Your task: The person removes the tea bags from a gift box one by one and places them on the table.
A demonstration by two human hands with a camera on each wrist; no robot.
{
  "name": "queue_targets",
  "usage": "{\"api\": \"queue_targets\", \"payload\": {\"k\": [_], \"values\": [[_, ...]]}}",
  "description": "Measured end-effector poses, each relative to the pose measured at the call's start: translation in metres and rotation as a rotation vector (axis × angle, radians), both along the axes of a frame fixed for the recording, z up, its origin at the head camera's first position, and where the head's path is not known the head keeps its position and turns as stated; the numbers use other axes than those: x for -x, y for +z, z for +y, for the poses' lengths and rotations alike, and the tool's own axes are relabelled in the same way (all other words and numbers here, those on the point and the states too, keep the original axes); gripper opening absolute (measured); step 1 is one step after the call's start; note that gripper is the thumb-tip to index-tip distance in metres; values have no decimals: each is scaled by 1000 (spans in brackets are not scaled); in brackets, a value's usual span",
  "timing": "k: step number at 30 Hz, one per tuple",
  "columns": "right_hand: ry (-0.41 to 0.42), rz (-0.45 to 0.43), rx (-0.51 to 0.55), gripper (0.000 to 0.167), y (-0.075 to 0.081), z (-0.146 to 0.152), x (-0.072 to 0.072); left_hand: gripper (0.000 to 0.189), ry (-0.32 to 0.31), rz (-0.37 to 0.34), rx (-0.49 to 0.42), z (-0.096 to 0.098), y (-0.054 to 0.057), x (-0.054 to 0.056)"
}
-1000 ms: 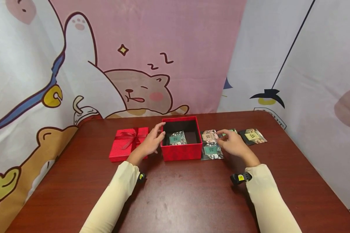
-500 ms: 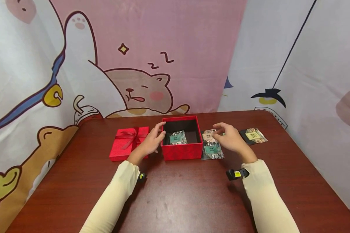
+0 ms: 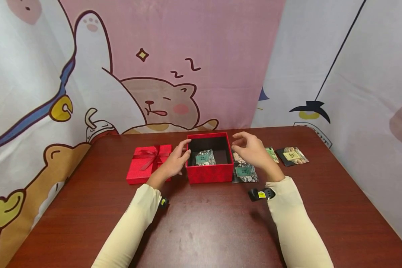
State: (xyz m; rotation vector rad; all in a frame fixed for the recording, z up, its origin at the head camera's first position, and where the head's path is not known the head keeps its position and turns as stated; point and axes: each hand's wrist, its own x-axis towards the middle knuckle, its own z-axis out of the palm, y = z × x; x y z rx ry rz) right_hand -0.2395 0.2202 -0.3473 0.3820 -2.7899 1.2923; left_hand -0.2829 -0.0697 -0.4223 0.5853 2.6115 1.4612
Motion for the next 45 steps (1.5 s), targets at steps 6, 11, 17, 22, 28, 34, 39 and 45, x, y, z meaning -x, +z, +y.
{"api": "queue_targets", "payload": {"k": [6, 11, 17, 22, 28, 34, 39, 45], "values": [[17, -7, 21, 36, 4, -19, 5, 53, 2, 7, 0, -1, 1, 0], [39, -27, 41, 35, 1, -36, 14, 53, 8, 6, 7, -1, 0, 0], [47, -54, 29, 36, -6, -48, 24, 52, 2, 0, 12, 0, -1, 0], [55, -54, 12, 36, -12, -57, 31, 52, 3, -2, 7, -1, -2, 1], [74, -93, -1, 42, -17, -67, 41, 54, -1, -1, 12, -1, 0, 0], [90, -134, -16, 45, -22, -73, 49, 54, 7, -14, 13, -1, 1, -1], [98, -148, -33, 47, -26, -77, 54, 53, 8, -22, 7, 0, 0, 0], [76, -160, -68, 51, -31, -83, 60, 53, 3, -18, -1, -1, -1, 0]]}}
